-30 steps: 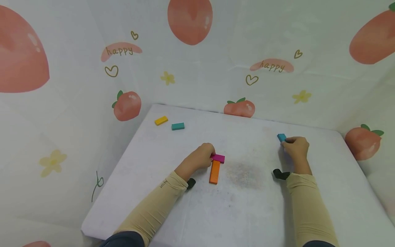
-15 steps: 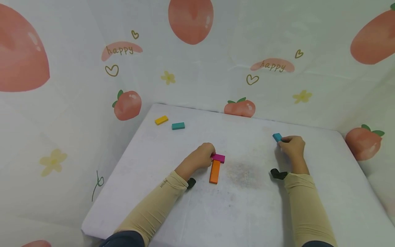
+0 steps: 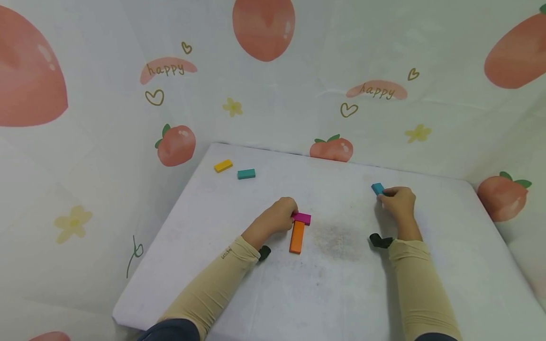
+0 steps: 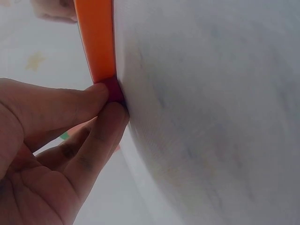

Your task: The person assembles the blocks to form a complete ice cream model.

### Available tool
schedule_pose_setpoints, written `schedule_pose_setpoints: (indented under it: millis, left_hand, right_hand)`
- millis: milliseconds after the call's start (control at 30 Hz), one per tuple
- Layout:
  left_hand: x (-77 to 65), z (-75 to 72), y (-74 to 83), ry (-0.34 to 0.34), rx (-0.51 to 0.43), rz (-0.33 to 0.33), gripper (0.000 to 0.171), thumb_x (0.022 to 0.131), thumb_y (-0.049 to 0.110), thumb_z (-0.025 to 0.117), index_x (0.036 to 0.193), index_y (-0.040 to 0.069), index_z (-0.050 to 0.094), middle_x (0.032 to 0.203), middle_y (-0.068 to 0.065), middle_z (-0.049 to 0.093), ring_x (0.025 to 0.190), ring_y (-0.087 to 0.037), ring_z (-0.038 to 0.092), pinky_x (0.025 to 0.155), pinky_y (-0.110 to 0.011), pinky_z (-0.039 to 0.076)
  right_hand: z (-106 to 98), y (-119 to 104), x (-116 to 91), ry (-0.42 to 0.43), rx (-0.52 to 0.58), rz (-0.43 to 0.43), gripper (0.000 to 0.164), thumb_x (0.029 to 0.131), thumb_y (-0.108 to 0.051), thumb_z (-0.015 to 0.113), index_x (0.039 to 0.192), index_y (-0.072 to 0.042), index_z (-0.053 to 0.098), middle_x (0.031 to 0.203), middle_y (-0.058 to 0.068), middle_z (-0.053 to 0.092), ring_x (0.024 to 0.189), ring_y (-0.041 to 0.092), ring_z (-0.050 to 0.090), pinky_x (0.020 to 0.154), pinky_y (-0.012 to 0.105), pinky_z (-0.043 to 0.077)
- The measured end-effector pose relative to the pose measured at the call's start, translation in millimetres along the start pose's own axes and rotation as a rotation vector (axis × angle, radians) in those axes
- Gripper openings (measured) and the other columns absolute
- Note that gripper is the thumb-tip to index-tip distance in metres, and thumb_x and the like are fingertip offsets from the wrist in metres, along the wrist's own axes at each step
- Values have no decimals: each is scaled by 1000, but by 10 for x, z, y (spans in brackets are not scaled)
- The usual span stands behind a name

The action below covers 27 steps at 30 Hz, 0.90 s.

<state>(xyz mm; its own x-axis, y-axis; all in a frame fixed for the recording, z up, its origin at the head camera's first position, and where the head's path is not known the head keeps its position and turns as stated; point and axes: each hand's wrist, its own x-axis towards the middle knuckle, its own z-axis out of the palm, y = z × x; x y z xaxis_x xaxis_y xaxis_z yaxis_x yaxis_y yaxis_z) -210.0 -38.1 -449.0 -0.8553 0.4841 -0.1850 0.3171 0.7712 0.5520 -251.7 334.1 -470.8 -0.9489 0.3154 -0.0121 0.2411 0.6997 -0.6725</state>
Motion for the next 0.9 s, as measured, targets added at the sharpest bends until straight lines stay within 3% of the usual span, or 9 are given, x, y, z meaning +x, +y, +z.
schedule_pose_setpoints:
  millis: [900]
  left_hand:
    - [-10,20,-2,17,8,2,21,100,0,64,118,-4,73,112,-12,69,101,-22,59,98,-38,58]
  right_hand:
    - [144,-147,-46,-36,6,-24,42,96,-15,69,129,11,70,127,35,69,118,47,66,101,56,56]
